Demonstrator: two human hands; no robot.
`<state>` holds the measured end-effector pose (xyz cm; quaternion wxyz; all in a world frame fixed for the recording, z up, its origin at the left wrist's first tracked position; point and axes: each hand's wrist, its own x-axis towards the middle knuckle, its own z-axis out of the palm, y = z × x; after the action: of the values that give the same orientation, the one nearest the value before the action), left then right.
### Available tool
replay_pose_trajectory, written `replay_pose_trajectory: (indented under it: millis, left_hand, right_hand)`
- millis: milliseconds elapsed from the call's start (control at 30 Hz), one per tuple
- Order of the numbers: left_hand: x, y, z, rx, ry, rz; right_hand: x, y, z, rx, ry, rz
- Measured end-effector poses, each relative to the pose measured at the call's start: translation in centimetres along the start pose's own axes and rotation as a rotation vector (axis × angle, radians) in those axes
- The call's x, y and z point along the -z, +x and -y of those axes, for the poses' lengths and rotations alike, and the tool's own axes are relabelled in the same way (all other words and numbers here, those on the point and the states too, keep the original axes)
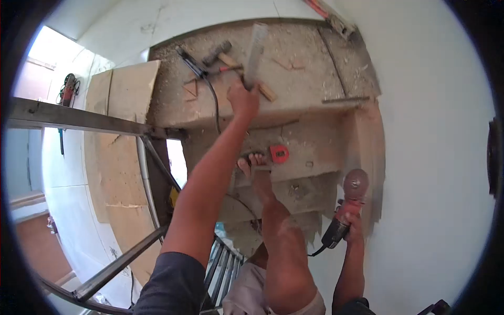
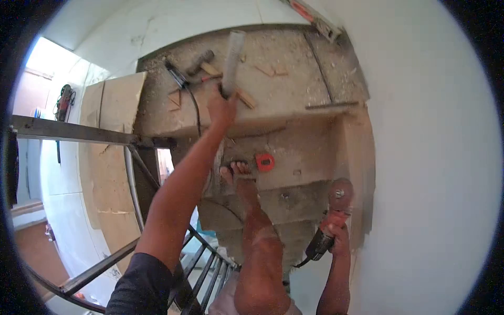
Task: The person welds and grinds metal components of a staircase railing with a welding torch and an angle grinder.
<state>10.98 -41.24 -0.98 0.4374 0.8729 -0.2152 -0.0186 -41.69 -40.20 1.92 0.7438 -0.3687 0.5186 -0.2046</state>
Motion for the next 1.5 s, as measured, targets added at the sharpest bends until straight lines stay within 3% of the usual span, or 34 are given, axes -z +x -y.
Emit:
replay_pose_trajectory:
  millis: [33, 67, 167, 233, 333, 400, 500, 567, 733, 800, 867, 933, 1000, 1033, 1067, 1100, 1167, 1300, 1367, 1500]
  left_hand:
    - [0.4, -0.1, -0.1, -0.007, -0.007, -0.021]
    - [0.6, -0.7, -0.1, -0.032, -0.045, -0.024]
    - [0.4, -2.3, 1.2, -0.094, -0.089, -0.046]
    - [0.5, -2.8, 2.2, -0.121, -0.071, -0.077]
    - [1.4, -6.3, 2.9, -0.051, -0.123, -0.023]
    - [1.0, -8.4, 2.7, -0.229, 0.000, -0.200]
    - [-0.4, -10.4, 4.2, -0.118, 0.090, -0.218]
    - [0.1, -10.3, 3.7, -0.119, 0.060, -0.204]
    - [0.8, -10.7, 3.3, -0.125, 0.032, -0.177]
    - [2.2, -12.1, -0.2, -0.017, -0.029, -0.235]
    - [5.2, -15.0, -5.8, 0.354, -0.603, 0.055]
    - [6.2, -17.0, -9.6, 0.568, -0.886, 0.475]
    - [5.8, -16.6, -11.0, 0.672, -0.851, 0.561]
    - [5.7, -15.8, -11.5, 0.762, -0.817, 0.643]
    - [5.7, -15.2, -11.9, 0.760, -0.823, 0.635]
    - [5.7, -14.9, -12.2, 0.676, -0.761, 0.557]
    - [5.8, -14.8, -12.6, 0.609, -0.694, 0.491]
    - [4.9, -13.9, -13.0, 0.578, -0.908, 0.467]
    - [4.7, -13.7, -13.5, 0.576, -0.954, 0.486]
    - [4.9, -13.3, -14.9, 0.600, -0.934, 0.459]
  right_hand:
    - [-0.8, 1.0, 0.6, -0.017, 0.235, 0.077]
    - [-1.6, 2.4, 0.9, -0.003, 0.236, 0.087]
    - [-3.4, 5.2, 2.4, 0.109, 0.124, 0.120]
    - [-6.1, 6.4, 2.9, 0.248, -0.215, 0.058]
    - [-12.1, 6.3, 6.4, 0.178, -0.173, 0.017]
    - [-15.7, 6.3, 9.9, 0.147, -0.157, -0.049]
    - [-19.4, 6.5, 15.0, 0.174, -0.060, -0.074]
    - [-21.6, 6.3, 17.1, 0.295, -0.039, 0.078]
    - [-24.0, 7.4, 17.8, 0.187, -0.105, 0.185]
    - [-25.2, 8.3, 17.6, 0.155, -0.176, 0.177]
    - [-26.3, 9.9, 16.8, 0.322, -0.517, 0.052]
    - [-28.3, 10.8, 16.5, 0.310, -0.517, 0.048]
    - [-29.2, 11.5, 15.9, 0.305, -0.520, 0.054]
    - [-29.5, 12.3, 15.4, 0.236, -0.234, 0.091]
    - [-30.3, 12.7, 15.6, 0.161, 0.050, 0.127]
    - [-30.7, 12.8, 16.0, 0.162, 0.046, 0.128]
    - [-31.3, 12.4, 16.4, 0.288, -0.182, 0.082]
    - [-30.5, 15.1, 16.9, 0.259, -0.279, 0.100]
    - [-30.4, 16.3, 17.5, 0.327, -0.557, -0.014]
    - [-31.1, 15.8, 18.8, 0.363, -0.636, -0.057]
